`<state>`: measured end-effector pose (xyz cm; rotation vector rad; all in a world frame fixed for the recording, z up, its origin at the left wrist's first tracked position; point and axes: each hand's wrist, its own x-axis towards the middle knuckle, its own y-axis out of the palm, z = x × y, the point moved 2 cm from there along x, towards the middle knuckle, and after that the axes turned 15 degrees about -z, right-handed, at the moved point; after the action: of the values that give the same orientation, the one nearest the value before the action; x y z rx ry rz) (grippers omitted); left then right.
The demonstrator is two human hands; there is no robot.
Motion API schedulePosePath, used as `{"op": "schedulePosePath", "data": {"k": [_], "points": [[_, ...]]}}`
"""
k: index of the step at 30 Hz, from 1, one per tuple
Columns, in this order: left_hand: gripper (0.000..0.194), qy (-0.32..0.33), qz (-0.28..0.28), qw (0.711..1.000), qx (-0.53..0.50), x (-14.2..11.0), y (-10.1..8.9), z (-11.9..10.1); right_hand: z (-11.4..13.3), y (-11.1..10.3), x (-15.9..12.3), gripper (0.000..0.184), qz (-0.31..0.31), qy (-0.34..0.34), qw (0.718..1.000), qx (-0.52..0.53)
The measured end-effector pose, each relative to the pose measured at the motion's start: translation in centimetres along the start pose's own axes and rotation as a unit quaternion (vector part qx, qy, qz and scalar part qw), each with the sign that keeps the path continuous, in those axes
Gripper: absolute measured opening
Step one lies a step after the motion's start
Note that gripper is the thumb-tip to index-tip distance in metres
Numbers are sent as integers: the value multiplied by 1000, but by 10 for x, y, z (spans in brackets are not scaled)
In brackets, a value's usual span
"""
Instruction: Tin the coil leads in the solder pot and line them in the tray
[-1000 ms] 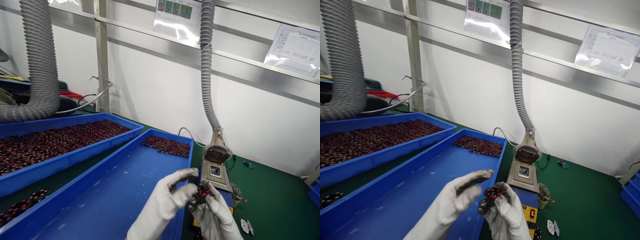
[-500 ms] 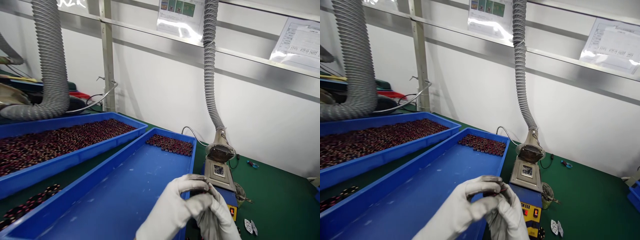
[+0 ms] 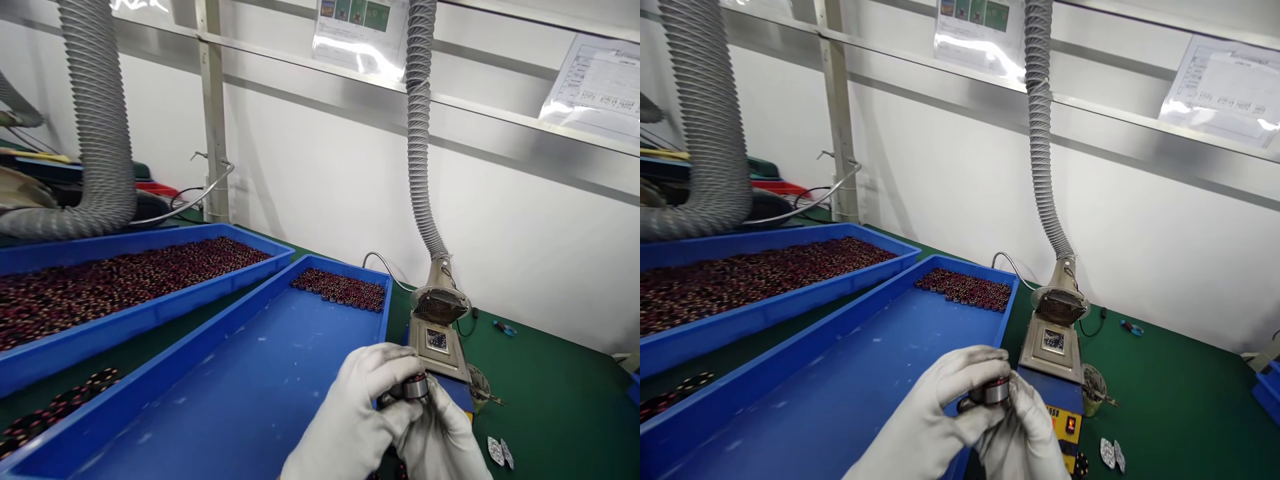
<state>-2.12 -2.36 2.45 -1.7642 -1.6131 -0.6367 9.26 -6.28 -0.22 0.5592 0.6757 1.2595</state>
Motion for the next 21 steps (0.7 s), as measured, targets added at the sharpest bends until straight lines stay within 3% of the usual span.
{"op": "schedulePosePath", "data": {"k": [7,13,17,21], "points": [[33,19,24,998,-60,5,-5,2,-4,-7,4,22,5,-20,999,-46],[26,42,2,992,-117,9,-6,8,-9,-5,4,22,-5,5,1000,0],[17,-35,-8,988,-151,8,0,10,-11,-3,3,23,-20,31,999,17],[10,-180,-65,958,-212,4,4,11,-14,-3,8,27,14,39,999,0]]}}
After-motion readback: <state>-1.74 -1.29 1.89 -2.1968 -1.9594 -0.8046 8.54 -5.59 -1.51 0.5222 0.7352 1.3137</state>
